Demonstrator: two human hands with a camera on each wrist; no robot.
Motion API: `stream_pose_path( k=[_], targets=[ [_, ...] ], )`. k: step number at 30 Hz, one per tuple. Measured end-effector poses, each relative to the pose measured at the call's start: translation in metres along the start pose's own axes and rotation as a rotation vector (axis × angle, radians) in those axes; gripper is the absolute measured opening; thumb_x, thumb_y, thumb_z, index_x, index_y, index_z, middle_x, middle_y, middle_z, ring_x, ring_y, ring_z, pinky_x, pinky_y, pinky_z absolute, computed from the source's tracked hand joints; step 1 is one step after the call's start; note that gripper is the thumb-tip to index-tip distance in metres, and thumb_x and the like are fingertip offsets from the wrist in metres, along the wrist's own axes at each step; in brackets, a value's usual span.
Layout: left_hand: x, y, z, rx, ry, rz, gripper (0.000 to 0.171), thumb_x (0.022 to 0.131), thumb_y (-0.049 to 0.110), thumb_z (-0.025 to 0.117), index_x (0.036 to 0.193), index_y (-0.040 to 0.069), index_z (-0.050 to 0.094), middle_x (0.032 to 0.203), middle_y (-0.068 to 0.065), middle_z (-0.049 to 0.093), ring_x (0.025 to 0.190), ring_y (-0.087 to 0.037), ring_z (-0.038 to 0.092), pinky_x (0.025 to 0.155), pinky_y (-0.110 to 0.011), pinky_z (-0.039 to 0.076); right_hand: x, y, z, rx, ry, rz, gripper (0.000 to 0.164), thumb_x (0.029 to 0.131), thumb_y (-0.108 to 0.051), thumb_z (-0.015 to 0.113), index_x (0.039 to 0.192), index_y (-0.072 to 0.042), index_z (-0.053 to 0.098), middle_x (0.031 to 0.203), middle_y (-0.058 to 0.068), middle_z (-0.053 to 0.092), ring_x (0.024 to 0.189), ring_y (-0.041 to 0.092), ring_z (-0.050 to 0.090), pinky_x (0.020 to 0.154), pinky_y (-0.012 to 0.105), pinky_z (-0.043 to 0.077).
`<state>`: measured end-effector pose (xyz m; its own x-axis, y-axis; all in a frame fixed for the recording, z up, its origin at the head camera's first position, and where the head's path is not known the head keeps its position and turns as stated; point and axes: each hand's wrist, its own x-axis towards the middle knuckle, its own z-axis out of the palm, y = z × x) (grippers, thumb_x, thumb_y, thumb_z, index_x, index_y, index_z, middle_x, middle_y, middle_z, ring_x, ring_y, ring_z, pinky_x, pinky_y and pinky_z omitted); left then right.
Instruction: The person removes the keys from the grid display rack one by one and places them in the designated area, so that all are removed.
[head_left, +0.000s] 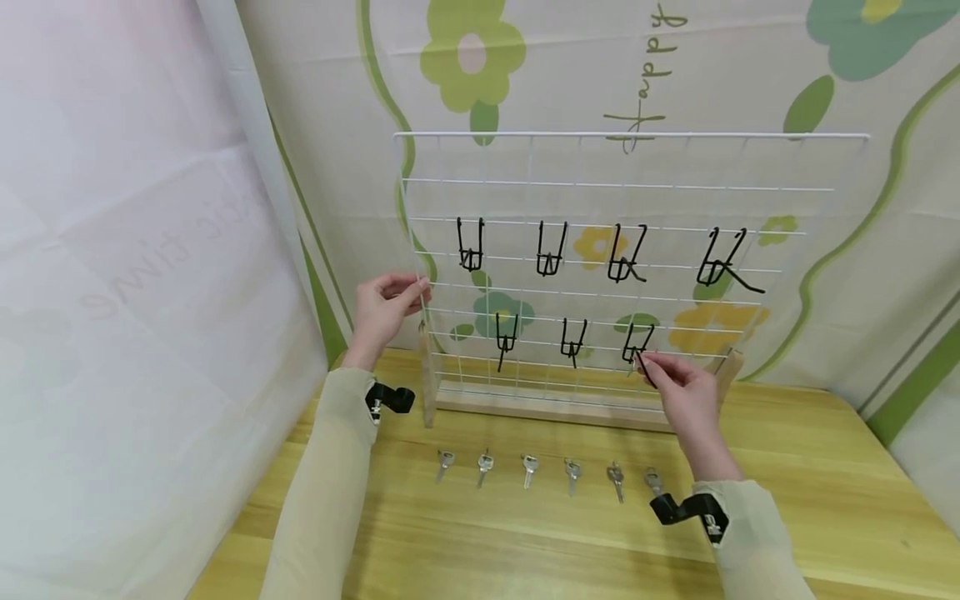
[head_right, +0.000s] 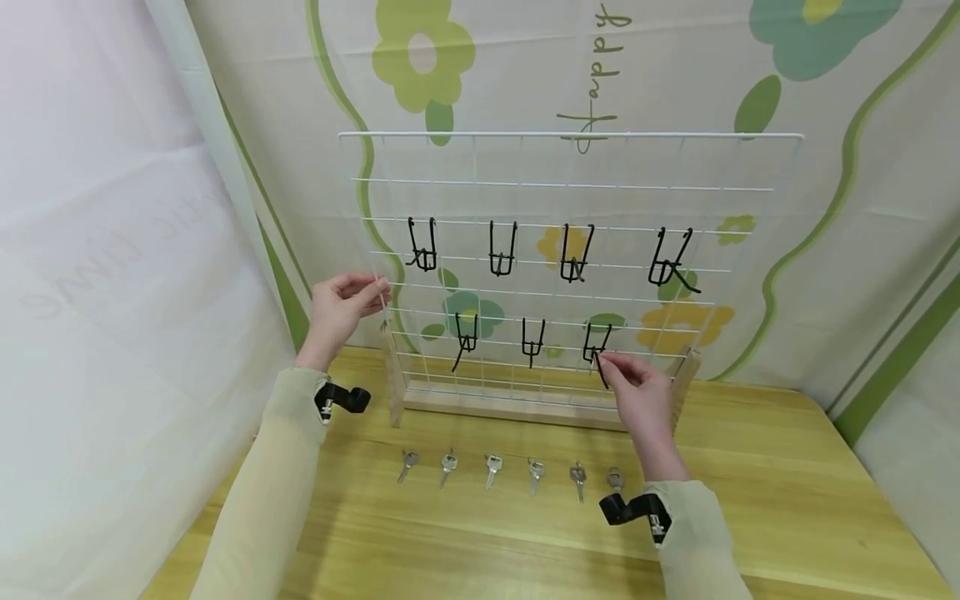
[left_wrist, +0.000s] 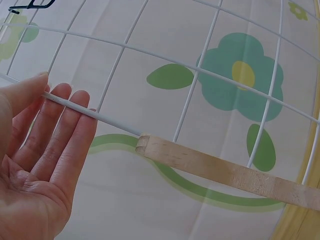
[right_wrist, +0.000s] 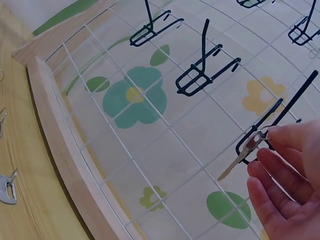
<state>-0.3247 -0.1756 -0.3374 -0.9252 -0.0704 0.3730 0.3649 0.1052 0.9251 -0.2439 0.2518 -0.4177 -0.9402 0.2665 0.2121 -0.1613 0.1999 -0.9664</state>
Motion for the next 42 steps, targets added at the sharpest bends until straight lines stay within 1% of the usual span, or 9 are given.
stream_pose_path(
  k=[4,7,13,18,23,29,34,38,42],
  targets=[
    [0.0,0.0,0.0,-0.002,-0.002,-0.012,0.032,0.094,0.024,0.077,0.109,-0.004,0.072,0.103,-0.02,0.074,0.091,-0.032,0.073,0.082,-0.035,0.061,-0.006,-0.001,-0.003,-0.019,0.003,-0.025,0.031,0.099,-0.021,0.07,0.117,0.004,0.071,0.101,-0.008,0.072,0.089,0.005,0.069,0.078,0.016,0.056],
    [-0.001,0.001,0.0,0.0,0.0,-0.015,0.033,0.094,0.024,0.077,0.11,-0.004,0.072,0.103,-0.02,0.074,0.09,-0.031,0.073,0.082,-0.035,0.061,-0.011,-0.002,-0.004,-0.008,0.006,-0.029,0.031,0.098,-0.019,0.072,0.117,0.005,0.071,0.1,-0.009,0.073,0.088,0.004,0.07,0.078,0.016,0.056],
    [-0.001,0.001,0.001,0.006,0.007,-0.015,0.031,0.094,0.024,0.077,0.109,-0.002,0.073,0.102,-0.018,0.074,0.088,-0.027,0.073,0.08,-0.033,0.061,-0.02,-0.005,-0.007,-0.017,0.002,-0.055,0.03,0.099,-0.015,0.07,0.116,0.01,0.068,0.096,-0.008,0.074,0.086,0.003,0.07,0.078,0.017,0.057],
    [0.0,-0.001,0.0,-0.004,0.008,-0.008,0.027,0.093,0.024,0.078,0.106,0.0,0.074,0.099,-0.014,0.075,0.086,-0.025,0.074,0.079,-0.032,0.061,-0.03,-0.006,-0.01,-0.052,-0.016,-0.094,0.027,0.101,-0.015,0.068,0.115,0.009,0.068,0.098,-0.005,0.074,0.087,0.006,0.07,0.079,0.017,0.057],
    [0.0,-0.002,0.0,-0.008,0.008,-0.009,0.025,0.093,0.024,0.078,0.105,0.002,0.075,0.097,-0.012,0.076,0.085,-0.023,0.074,0.078,-0.031,0.061,-0.039,-0.008,-0.014,-0.057,-0.037,-0.118,0.027,0.101,-0.015,0.067,0.114,0.008,0.068,0.099,-0.002,0.075,0.09,0.01,0.071,0.079,0.017,0.057],
    [0.0,-0.002,0.001,-0.01,0.009,0.002,0.025,0.093,0.024,0.078,0.104,0.001,0.075,0.097,-0.013,0.076,0.084,-0.024,0.073,0.078,-0.031,0.061,-0.047,-0.01,-0.019,-0.075,-0.042,-0.153,0.028,0.101,-0.016,0.068,0.116,0.008,0.068,0.101,-0.002,0.075,0.091,0.005,0.07,0.079,0.016,0.056],
    [-0.001,-0.002,0.002,0.0,0.008,0.0,0.026,0.093,0.025,0.078,0.105,0.001,0.074,0.096,-0.012,0.076,0.085,-0.024,0.073,0.078,-0.032,0.061,-0.054,-0.014,-0.022,-0.104,-0.025,-0.15,0.028,0.1,-0.018,0.069,0.115,0.006,0.069,0.1,-0.002,0.075,0.089,0.005,0.069,0.077,0.015,0.056],
    [-0.001,-0.001,0.002,0.0,0.011,0.005,0.026,0.093,0.025,0.078,0.105,0.002,0.074,0.096,-0.012,0.076,0.085,-0.024,0.073,0.079,-0.032,0.061,-0.057,-0.02,-0.024,-0.074,0.004,-0.147,0.026,0.099,-0.017,0.07,0.112,0.006,0.07,0.097,-0.001,0.075,0.086,0.008,0.07,0.075,0.017,0.057],
    [0.0,-0.002,0.001,0.001,0.009,0.018,0.027,0.094,0.025,0.078,0.105,0.0,0.074,0.096,-0.012,0.076,0.086,-0.027,0.073,0.079,-0.032,0.061,-0.06,-0.027,-0.027,0.015,0.038,-0.166,0.022,0.097,-0.01,0.072,0.109,0.008,0.07,0.094,0.002,0.075,0.082,0.011,0.071,0.074,0.017,0.058]
  ],
)
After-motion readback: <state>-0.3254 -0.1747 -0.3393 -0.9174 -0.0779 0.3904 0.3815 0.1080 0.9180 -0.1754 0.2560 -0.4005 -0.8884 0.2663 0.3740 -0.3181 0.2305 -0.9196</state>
